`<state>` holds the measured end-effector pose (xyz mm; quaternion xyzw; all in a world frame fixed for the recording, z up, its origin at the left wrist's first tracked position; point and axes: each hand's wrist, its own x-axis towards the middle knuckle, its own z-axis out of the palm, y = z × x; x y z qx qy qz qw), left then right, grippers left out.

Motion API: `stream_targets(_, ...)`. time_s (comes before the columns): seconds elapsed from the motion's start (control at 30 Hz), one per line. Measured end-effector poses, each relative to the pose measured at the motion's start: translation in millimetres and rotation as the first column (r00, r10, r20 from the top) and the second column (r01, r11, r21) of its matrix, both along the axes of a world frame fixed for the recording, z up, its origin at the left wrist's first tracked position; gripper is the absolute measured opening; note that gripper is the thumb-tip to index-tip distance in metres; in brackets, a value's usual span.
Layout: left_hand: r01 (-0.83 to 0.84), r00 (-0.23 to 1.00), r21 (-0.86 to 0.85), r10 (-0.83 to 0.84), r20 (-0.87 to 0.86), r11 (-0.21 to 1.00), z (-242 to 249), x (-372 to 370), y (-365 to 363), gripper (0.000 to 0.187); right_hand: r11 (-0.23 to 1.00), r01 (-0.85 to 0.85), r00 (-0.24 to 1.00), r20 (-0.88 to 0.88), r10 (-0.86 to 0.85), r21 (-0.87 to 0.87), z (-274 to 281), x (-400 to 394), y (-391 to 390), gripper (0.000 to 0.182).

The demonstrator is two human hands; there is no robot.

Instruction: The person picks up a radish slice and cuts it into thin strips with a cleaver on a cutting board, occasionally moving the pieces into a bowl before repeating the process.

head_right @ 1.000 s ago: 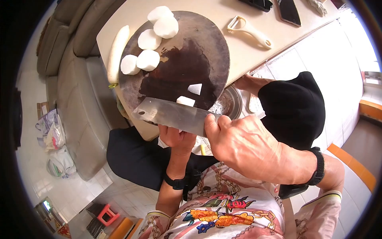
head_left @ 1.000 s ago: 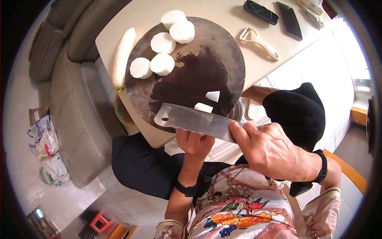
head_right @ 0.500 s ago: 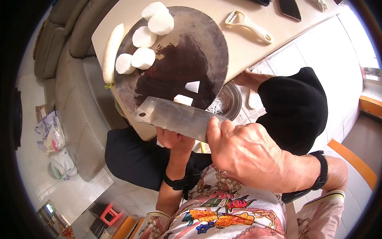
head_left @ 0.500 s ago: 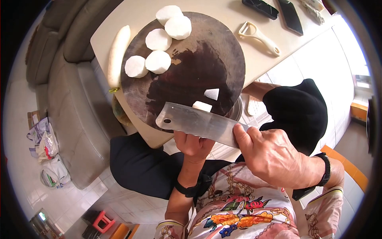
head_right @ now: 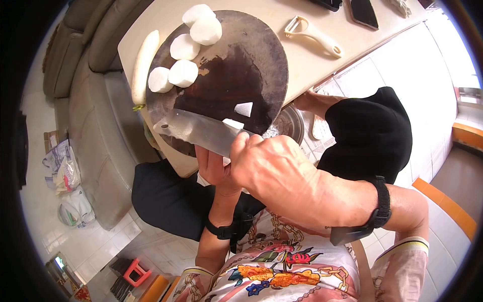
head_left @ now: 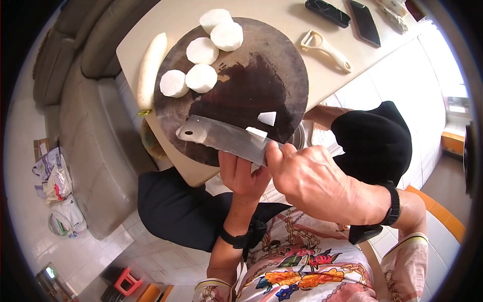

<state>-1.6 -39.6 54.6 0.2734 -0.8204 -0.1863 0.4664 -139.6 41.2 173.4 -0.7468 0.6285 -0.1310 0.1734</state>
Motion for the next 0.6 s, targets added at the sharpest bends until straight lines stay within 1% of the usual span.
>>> stream_targets(0.03, 0.003, 1.0, -0.038, -0.002, 0.023, 0.999, -3.3, 1.5, -1.4, 0.026, 1.0, 0.017, 1.0, 0.014, -0.017, -0.006, -1.6, 1.1, -3.3, 0.049)
stream_targets(0.07, 0.007, 0.999, -0.077, -0.003, 0.045, 0.997, -6.2, 2.5, -1.9, 0.025, 0.999, 0.023, 1.0, 0.023, -0.022, -0.029, -4.6, 2.3, -6.3, 0.044)
stream_targets(0.1, 0.008, 0.999, -0.079, -0.005, 0.043, 0.997, -8.2, 4.3, -0.2, 0.025, 0.999, 0.024, 1.0, 0.02, -0.024, -0.032, -8.4, 3.8, -8.7, 0.044)
stream_targets(0.17, 0.005, 0.994, -0.058, 0.001, 0.11, 0.998, -9.3, 7.5, 2.9, 0.023, 0.992, 0.057, 0.998, 0.01, -0.056, -0.114, -15.9, 5.7, -13.2, 0.04)
stream_targets(0.2, 0.006, 0.994, -0.062, 0.001, 0.107, 0.998, -7.6, 5.9, 2.1, 0.023, 0.987, 0.074, 0.997, 0.046, -0.068, -0.142, -18.9, 5.3, -15.6, 0.031)
stream_targets(0.23, 0.009, 0.999, -0.042, -0.007, 0.047, 0.999, -5.4, 3.2, 1.3, 0.023, 0.986, 0.074, 0.997, 0.044, -0.068, -0.147, -21.6, 3.5, -17.2, 0.031)
stream_targets(0.27, 0.012, 1.0, -0.021, -0.012, -0.014, 1.0, -3.1, 1.0, 0.8, 0.024, 0.986, 0.118, 0.989, 0.105, -0.106, -0.118, -24.2, 0.1, -17.8, 0.026)
stream_targets(0.3, 0.007, 1.0, -0.025, -0.007, -0.018, 1.0, -0.9, -0.5, 0.4, 0.024, 0.984, 0.158, 0.976, 0.164, -0.142, -0.086, -25.4, -4.0, -18.0, 0.021)
stream_targets(0.33, 0.013, 1.0, -0.031, -0.014, -0.02, 0.999, 1.1, -2.0, -0.1, 0.024, 0.978, 0.2, 0.965, 0.187, -0.184, -0.066, -25.2, -8.7, -17.5, 0.013)
stream_targets(0.37, 0.019, 1.0, -0.036, -0.02, -0.021, 0.999, 2.0, -3.0, -0.4, 0.026, 0.972, 0.209, 0.96, 0.215, -0.182, -0.112, -32.8, -14.9, -16.0, 0.015)
stream_targets(0.43, 0.005, 1.0, -0.032, -0.005, -0.02, 0.999, -1.4, -3.1, 0.6, 0.025, 0.963, 0.262, 0.942, 0.235, -0.241, -0.061, -25.0, -19.0, -10.8, 0.018)
stream_targets(0.47, 0.002, 0.999, -0.021, -0.003, -0.037, 1.0, -2.0, -4.2, 0.4, 0.025, 0.964, 0.257, 0.944, 0.233, -0.236, -0.063, -21.2, -19.4, -8.1, 0.018)
stream_targets(0.53, 0.003, 0.999, -0.007, -0.003, -0.051, 1.0, -2.1, -3.4, 0.4, 0.025, 0.977, 0.195, 0.963, 0.206, -0.173, -0.091, -14.4, -15.9, 1.8, 0.023)
stream_targets(0.6, 0.022, 0.999, -0.041, -0.024, -0.04, 0.999, -1.3, -0.5, -1.2, 0.023, 0.983, 0.165, 0.969, 0.196, -0.148, -0.075, -7.0, -13.4, 11.1, 0.024)
